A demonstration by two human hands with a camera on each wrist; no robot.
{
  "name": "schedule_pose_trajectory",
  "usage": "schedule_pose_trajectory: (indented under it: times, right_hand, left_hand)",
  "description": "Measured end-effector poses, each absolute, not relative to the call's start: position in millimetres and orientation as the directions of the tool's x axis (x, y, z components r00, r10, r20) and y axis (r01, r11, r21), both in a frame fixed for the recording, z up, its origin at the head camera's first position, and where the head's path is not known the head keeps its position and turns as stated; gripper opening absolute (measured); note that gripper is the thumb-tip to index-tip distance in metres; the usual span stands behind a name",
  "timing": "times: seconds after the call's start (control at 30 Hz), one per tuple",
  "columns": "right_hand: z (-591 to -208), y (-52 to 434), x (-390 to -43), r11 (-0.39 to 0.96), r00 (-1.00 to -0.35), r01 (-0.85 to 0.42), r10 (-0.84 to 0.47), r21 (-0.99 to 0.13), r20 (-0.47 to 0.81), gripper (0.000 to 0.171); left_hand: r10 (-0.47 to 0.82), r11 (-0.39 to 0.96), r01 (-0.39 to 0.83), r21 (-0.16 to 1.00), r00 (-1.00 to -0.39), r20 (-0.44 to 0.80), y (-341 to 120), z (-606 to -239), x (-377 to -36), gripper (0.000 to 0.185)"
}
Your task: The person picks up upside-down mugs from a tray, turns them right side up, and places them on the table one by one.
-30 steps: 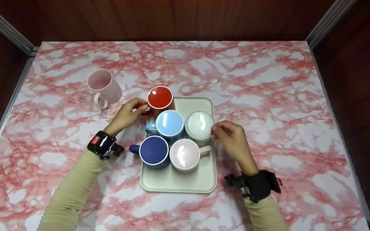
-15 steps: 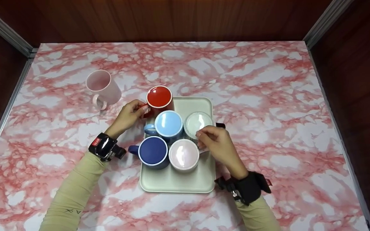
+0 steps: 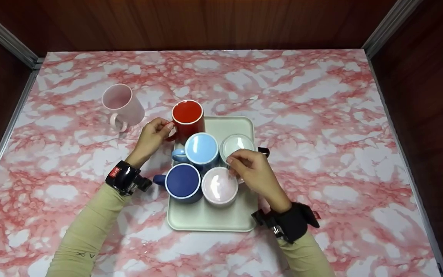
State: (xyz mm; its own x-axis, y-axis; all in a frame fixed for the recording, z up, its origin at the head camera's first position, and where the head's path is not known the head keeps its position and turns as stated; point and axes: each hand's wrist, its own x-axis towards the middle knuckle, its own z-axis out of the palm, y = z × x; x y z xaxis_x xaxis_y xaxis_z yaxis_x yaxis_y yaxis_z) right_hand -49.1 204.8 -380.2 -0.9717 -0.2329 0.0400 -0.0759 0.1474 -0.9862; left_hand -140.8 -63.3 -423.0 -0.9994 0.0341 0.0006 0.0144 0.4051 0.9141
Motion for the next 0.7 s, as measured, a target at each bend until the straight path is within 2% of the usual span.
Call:
schedule_pose_trajectory:
  times: [0.13, 0.27, 0.4, 0.53, 0.7]
  right_hand:
    - [-378.2, 202.6, -51.7, 0.187, -0.97, -0.081, -0.242, -0.979, 0.034, 0.011]
    - [-376.1, 201.0, -52.7, 0.214, -0.968, -0.03, -0.248, -0.976, -0.025, 0.015]
    - [-373.0, 198.8, -52.4, 0.234, -0.966, 0.015, -0.247, -0.972, -0.075, 0.019]
    - [-368.4, 194.0, -51.4, 0.255, -0.964, 0.034, -0.246, -0.966, -0.099, 0.021]
    - [-363.9, 184.2, -50.9, 0.234, -0.957, -0.02, -0.285, -0.972, -0.049, 0.018]
  left_hand:
    - [0.009, 0.36, 0.019, 0.933, -1.0, 0.017, -64.4, -412.9, -140.2, 0.017]
    - [-0.024, 0.268, 0.031, 0.963, -0.999, 0.039, -64.7, -396.7, -137.7, 0.016]
    - [-0.034, 0.109, 0.013, 0.994, -0.999, 0.017, -62.6, -379.3, -132.7, 0.016]
    - [-0.033, -0.102, -0.052, 0.993, -0.998, -0.055, -59.3, -364.7, -126.0, 0.016]
    - [0.0, -0.297, -0.128, 0.946, -0.991, -0.134, -54.1, -353.3, -118.4, 0.018]
